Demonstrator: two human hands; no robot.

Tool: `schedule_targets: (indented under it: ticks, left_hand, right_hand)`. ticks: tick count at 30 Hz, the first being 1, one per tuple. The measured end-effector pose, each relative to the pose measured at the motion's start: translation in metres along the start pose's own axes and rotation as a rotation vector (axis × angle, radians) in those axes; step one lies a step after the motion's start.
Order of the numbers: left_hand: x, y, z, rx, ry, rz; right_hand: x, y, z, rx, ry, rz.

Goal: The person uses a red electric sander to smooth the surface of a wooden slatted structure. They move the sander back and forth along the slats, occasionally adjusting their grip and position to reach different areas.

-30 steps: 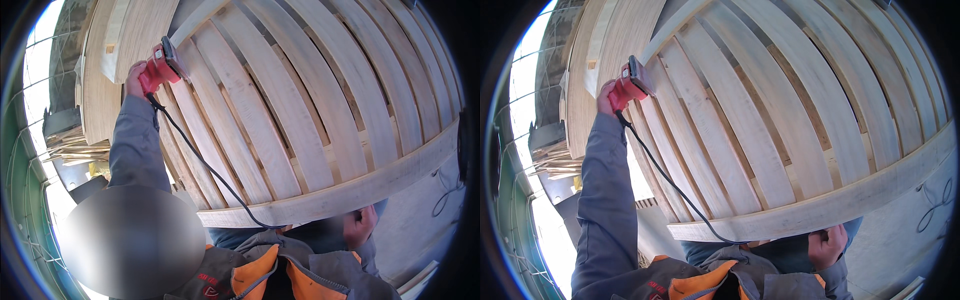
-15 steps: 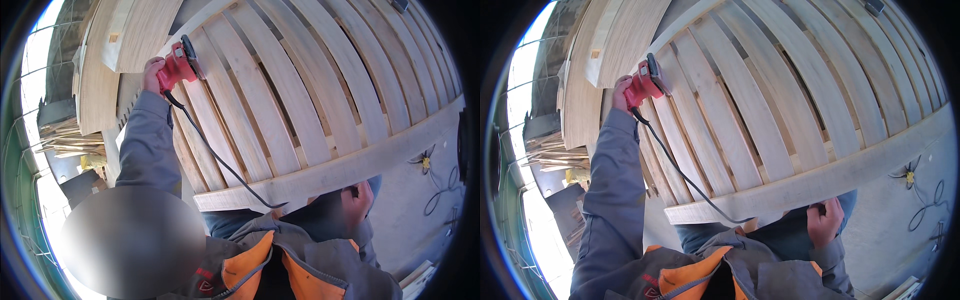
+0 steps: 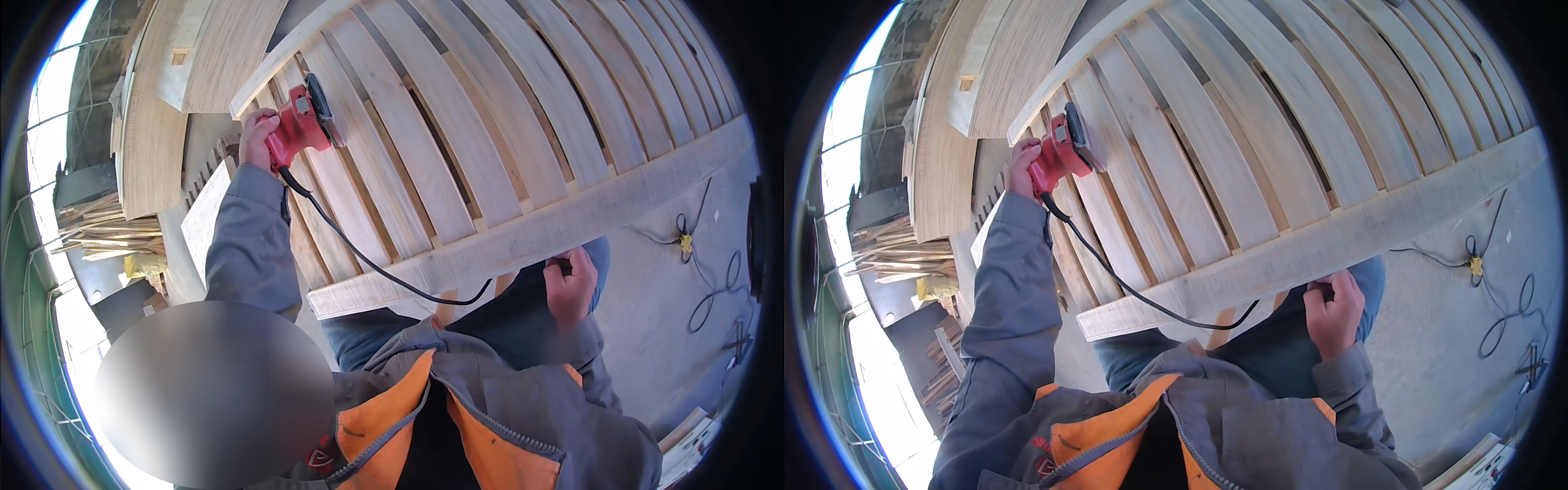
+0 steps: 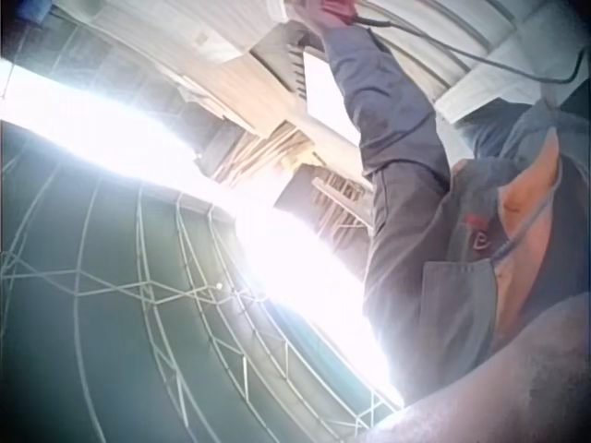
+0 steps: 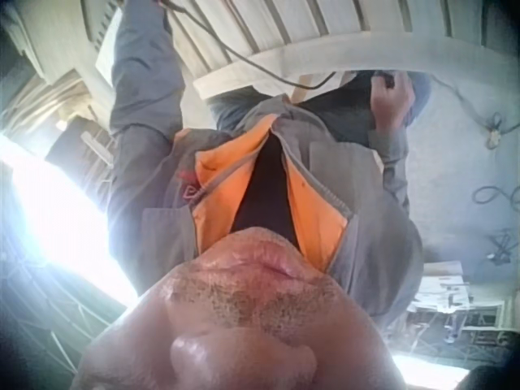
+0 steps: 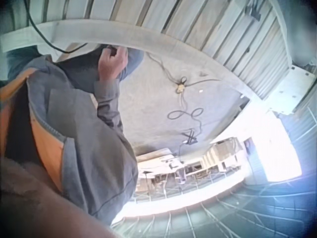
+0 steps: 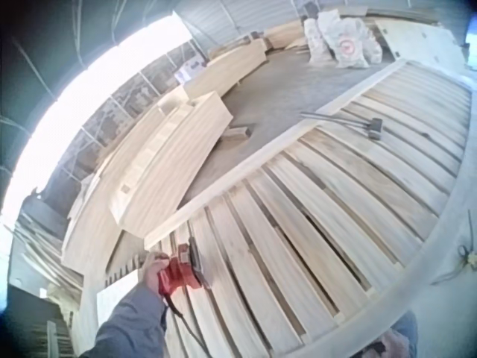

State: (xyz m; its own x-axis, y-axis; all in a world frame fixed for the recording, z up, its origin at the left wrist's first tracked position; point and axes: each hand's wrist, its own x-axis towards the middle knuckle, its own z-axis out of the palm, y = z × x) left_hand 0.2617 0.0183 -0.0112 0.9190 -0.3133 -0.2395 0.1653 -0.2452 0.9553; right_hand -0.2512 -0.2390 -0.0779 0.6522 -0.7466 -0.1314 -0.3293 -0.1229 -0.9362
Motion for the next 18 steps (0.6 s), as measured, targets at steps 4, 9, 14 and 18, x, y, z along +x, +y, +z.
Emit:
schedule_targets:
  ticks: [4, 9, 14, 18]
  left_hand:
    - [-0.024, 0.001, 0.005, -0.005, -0.017, -0.002]
    - [-0.056, -0.001, 0.008, -0.003, -0.031, -0.057]
    - [-0.094, 0.000, 0.017, -0.013, -0.006, -0.047]
    - [-0.119, -0.009, 0.016, -0.061, -0.046, -0.072]
  right_hand:
    - [-0.002, 0.005, 0.001, 0.007, 0.010, 0.008]
    - [-0.002, 0.009, 0.000, -0.007, 0.018, 0.002]
    - [-0.001, 0.006, -0.003, -0.012, 0.005, 0.001]
    - [-0.002, 0.006, -0.003, -0.002, 0.010, -0.001]
